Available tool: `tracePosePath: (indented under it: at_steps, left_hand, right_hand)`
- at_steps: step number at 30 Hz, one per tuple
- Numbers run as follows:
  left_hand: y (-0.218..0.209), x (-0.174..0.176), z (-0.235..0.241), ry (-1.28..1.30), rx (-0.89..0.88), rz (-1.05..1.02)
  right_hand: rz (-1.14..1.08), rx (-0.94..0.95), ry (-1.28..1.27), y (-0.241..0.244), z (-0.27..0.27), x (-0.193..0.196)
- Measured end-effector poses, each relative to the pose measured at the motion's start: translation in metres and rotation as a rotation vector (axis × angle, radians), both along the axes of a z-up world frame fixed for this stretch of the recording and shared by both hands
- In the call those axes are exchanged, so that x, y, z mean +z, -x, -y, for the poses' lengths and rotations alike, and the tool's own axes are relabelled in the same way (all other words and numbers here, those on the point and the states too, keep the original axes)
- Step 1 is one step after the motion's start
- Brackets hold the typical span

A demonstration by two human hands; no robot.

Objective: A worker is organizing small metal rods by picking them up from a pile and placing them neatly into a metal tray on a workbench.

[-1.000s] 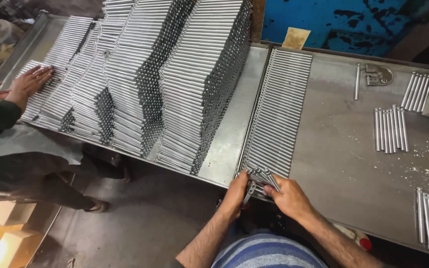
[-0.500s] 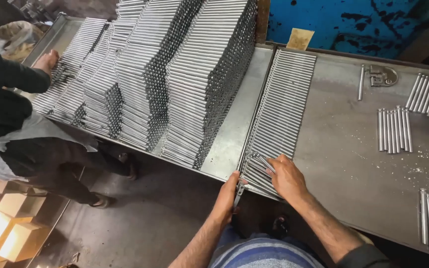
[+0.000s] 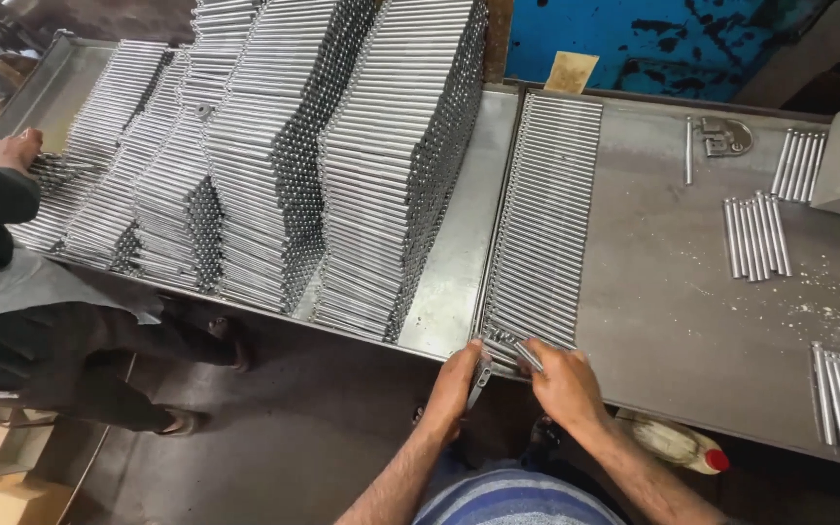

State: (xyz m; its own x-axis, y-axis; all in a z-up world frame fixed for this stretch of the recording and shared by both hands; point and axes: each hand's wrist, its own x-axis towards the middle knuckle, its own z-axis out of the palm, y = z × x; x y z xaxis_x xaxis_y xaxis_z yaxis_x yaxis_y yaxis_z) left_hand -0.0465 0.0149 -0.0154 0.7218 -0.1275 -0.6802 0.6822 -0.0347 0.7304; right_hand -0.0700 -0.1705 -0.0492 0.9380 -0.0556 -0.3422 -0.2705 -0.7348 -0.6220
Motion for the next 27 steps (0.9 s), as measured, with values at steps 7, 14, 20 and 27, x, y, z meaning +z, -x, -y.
tracePosePath:
  at_steps: [7, 14, 20, 27]
  left_hand:
    - [0.002, 0.028, -0.007, 0.038, 0.034, -0.108]
    - [-0.007, -0.002, 0.008, 0.142, 0.041, 0.009]
    - [-0.005, 0.021, -0.006, -0.008, -0.028, -0.025]
    - [0.000, 0.027, -0.014, 0.022, 0.028, -0.114]
  right_hand:
    - [0.400, 0.047, -0.005, -0.015, 0.002, -0.037]
    - [-0.153, -0.173, -0.464, 0.009, -0.033, 0.032]
    - [-0.021, -0.165, -0.173, 0.007, -0.014, -0.005]
    - [0.313, 0.065, 0.204, -0.010, -0.001, -0.034]
